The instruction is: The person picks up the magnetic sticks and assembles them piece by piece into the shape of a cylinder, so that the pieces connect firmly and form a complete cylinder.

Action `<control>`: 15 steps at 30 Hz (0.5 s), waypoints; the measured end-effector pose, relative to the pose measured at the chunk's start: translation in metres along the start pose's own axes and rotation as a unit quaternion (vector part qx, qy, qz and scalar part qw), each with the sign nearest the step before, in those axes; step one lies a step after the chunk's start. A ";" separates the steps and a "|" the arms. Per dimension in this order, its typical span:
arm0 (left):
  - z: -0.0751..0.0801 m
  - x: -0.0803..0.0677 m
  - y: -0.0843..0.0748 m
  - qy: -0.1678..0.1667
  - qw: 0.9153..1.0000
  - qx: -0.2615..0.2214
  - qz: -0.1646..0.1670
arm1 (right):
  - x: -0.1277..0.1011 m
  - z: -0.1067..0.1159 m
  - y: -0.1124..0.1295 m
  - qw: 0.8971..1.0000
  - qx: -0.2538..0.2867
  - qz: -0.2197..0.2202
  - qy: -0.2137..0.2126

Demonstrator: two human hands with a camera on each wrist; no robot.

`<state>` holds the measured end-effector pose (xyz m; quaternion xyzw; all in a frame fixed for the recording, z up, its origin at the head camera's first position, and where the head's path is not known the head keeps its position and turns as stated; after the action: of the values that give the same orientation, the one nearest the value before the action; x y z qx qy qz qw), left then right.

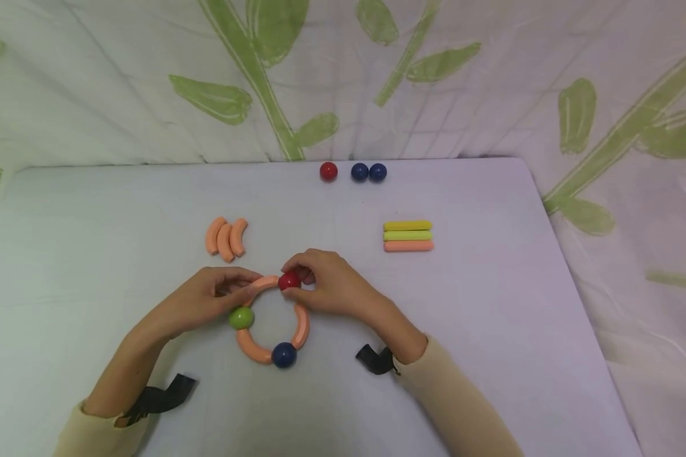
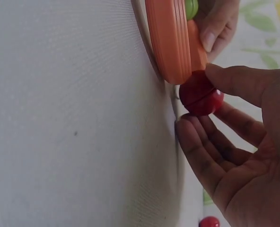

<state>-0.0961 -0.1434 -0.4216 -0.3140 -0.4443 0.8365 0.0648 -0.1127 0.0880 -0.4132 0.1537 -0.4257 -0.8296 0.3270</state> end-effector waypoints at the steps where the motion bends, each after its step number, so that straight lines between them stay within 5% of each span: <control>1: 0.000 0.000 0.000 0.000 1.000 0.000 0.000 | 0.000 0.000 0.000 1.000 -0.002 -0.001 0.000; 15: -0.003 -0.001 -0.005 -0.029 0.999 0.032 -0.015 | -0.002 0.011 -0.001 1.000 -0.007 -0.007 -0.018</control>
<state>-0.0947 -0.1390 -0.4188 -0.2812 -0.4233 0.8580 0.0745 -0.1174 0.0962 -0.4074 0.1399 -0.4249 -0.8373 0.3144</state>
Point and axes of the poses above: each hand's wrist, its own x-axis towards the middle knuckle, its own z-axis out of the back of the hand, y = z × x, the point moved 4 cm from there along x, towards the middle knuckle, and after that the axes turned 7 degrees about z, right-handed, at the moved point
